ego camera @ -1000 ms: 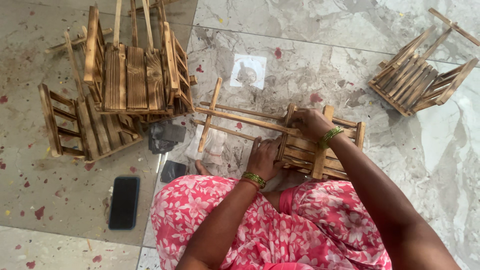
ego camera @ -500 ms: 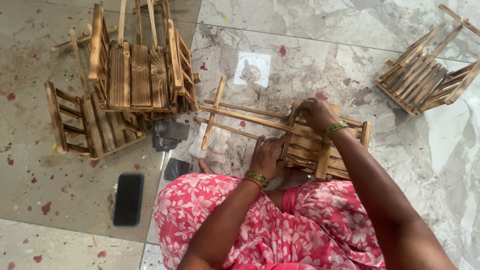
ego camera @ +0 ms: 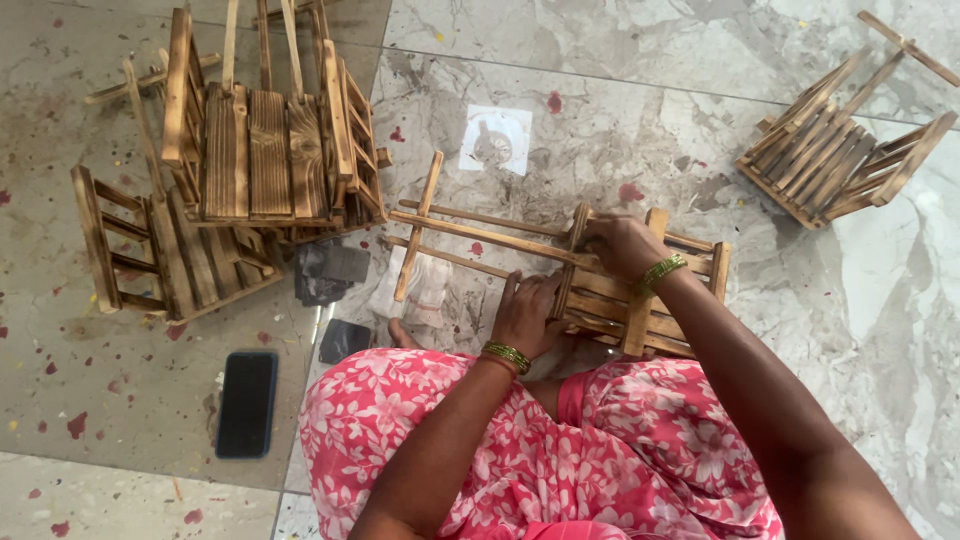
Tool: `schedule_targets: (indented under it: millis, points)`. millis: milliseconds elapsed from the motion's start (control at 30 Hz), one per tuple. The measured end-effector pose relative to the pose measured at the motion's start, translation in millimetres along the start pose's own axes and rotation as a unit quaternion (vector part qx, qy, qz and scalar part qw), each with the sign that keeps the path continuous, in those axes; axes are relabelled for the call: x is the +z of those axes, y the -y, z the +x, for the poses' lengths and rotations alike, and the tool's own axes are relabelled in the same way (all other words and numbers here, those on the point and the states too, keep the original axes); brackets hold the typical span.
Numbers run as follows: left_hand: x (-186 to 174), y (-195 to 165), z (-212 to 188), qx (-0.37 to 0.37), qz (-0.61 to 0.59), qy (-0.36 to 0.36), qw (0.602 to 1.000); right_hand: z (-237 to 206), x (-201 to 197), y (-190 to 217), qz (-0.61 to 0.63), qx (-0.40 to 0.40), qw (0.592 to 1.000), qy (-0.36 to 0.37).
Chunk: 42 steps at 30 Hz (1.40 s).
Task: The person sits on the floor assembling small wooden chair frames, fitting wooden dowels and crossbars into the slatted chair parts by hand, pressing joints together and turning the frames over to work on different sides, with several finished frames around them.
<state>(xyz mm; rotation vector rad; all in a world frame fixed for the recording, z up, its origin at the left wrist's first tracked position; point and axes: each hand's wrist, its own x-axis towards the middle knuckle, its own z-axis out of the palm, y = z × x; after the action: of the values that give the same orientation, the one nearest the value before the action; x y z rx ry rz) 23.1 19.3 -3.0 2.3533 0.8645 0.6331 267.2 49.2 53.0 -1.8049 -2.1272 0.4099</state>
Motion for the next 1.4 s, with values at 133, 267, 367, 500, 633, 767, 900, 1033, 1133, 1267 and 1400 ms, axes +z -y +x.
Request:
schedule_targets:
  millis: [133, 267, 367, 500, 633, 767, 900, 1033, 1133, 1267, 1400]
  points:
    - [-0.6, 0.8, -1.4, -0.007, 0.002, 0.002, 1.0, -0.2, 1.5, -1.4, 0.028, 0.068, 0.997, -0.018]
    - [0.1, 0.0, -1.3, -0.023, 0.001, 0.025, 0.999, -2.4, -2.0, 0.4, 0.045, -0.005, 0.998, 0.048]
    - [1.8, -0.6, -1.1, -0.017, -0.005, 0.018, 1.0, 7.4, -8.0, 0.0, 0.051, 0.07, 0.995, 0.044]
    - [2.4, -0.3, -3.1, -0.003, -0.014, -0.006, 1.0, 35.5, -13.1, -3.6, 0.087, 0.21, 0.974, -0.018]
    - [2.7, -0.4, -2.9, -0.003, -0.011, 0.009, 1.0, 41.1, -7.7, -2.6, 0.064, 0.158, 0.984, -0.057]
    - [4.4, -2.7, -2.5, -0.011, -0.004, 0.019, 1.0, 23.9, -1.1, -1.0, 0.041, 0.16, 0.985, 0.05]
    - [4.5, -3.1, -2.7, -0.006, -0.014, 0.01, 1.0, 19.1, -0.1, -4.0, 0.025, 0.019, 0.999, 0.004]
    - [2.4, -1.0, -3.4, 0.002, -0.012, 0.004, 1.0, 20.9, 1.4, -6.2, 0.008, 0.038, 0.996, -0.086]
    - [1.8, -0.4, -2.9, -0.001, -0.011, 0.007, 1.0, 15.9, 2.3, -4.1, 0.042, 0.051, 0.997, -0.035]
    - [1.5, -0.2, -2.0, -0.016, -0.008, 0.026, 0.999, 12.9, 0.2, 1.6, 0.069, 0.042, 0.994, 0.076]
    - [1.6, -0.5, -3.3, 0.002, -0.004, 0.0, 1.0, 18.4, 0.3, 8.3, 0.046, 0.093, 0.995, 0.0]
